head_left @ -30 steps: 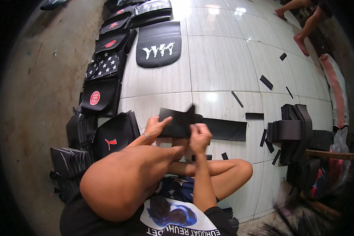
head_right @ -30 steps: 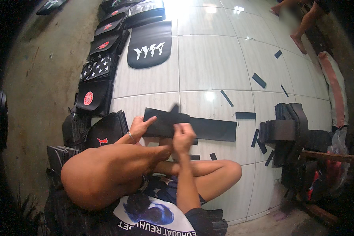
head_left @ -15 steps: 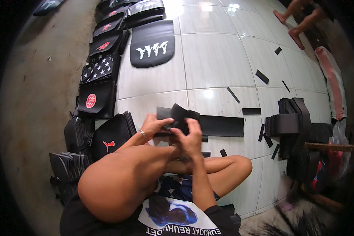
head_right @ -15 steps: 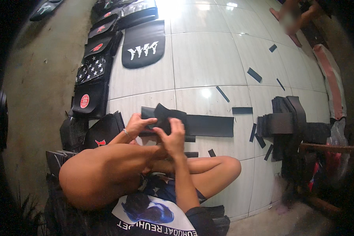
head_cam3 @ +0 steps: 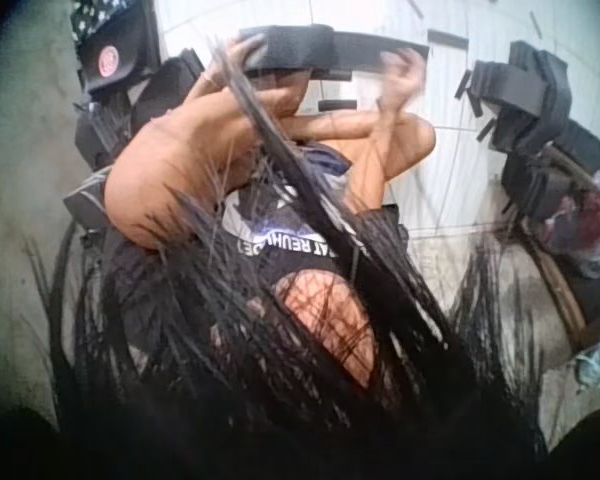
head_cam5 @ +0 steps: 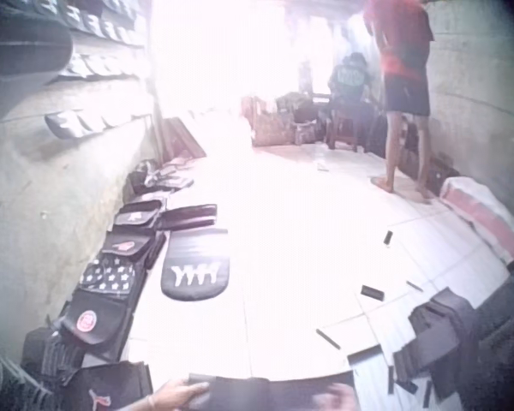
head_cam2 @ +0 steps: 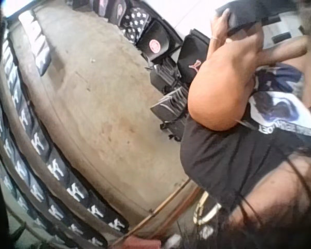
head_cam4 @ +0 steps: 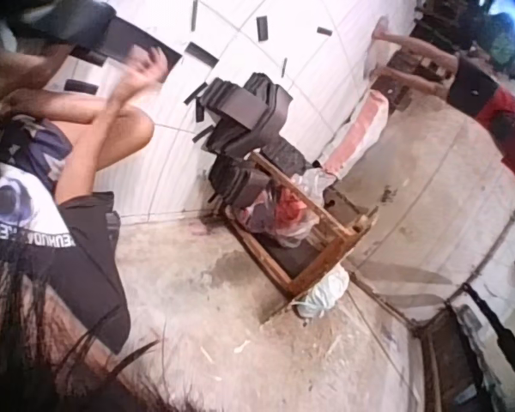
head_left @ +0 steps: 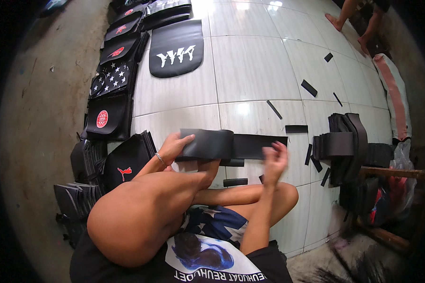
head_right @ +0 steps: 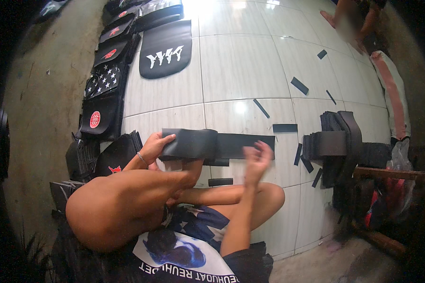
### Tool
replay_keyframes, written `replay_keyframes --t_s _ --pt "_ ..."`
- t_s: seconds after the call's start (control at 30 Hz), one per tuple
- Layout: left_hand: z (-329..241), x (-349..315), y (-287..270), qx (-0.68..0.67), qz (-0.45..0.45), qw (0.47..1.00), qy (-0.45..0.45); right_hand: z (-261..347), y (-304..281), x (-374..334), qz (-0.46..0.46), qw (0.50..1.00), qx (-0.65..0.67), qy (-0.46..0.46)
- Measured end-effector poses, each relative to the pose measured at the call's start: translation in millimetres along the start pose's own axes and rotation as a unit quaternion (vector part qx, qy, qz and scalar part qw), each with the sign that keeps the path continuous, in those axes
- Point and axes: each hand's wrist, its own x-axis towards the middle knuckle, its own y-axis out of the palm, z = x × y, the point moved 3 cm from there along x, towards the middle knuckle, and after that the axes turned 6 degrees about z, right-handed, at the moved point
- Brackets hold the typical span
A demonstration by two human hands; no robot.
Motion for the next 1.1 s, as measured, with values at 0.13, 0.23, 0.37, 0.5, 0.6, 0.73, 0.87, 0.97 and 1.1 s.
replay_keyframes --t_s 0.13,0.23,0.37,0.5,0.6,0.73,0.87,0.97,1.1 --pt "-50 -13 68 -0.161 0.242 0.957 -0.007 53 71 -38 0.129 0.968 -0.104 -0.186" --pt "-62 -29 43 -0.130 0.245 0.959 0.052 -8 42 -16 -0.019 0.993 -0.103 0.055" --pt "-15 -3 -55 0.099 -0.071 0.991 0.056 -57 -76 21 -0.281 0.956 0.037 0.079" --pt "51 11 -96 0.163 -0.137 0.975 -0.068 -67 -121 20 -0.301 0.948 0.022 0.099" --pt "65 24 -81 0.100 -0.116 0.983 -0.097 -65 -85 9 -0.213 0.969 0.071 0.103" --pt "64 21 -92 0.064 -0.149 0.982 -0.101 -27 -2 -11 -0.072 0.984 0.109 0.120" --pt "95 42 -117 0.105 -0.115 0.984 -0.090 -21 37 -19 0.020 0.994 0.106 0.027" --pt "77 52 -95 0.112 -0.110 0.985 -0.066 -22 49 -19 0.034 0.994 0.107 0.014" --pt "65 68 -75 0.107 -0.111 0.987 -0.042 -15 55 -18 0.037 0.994 0.086 0.057"
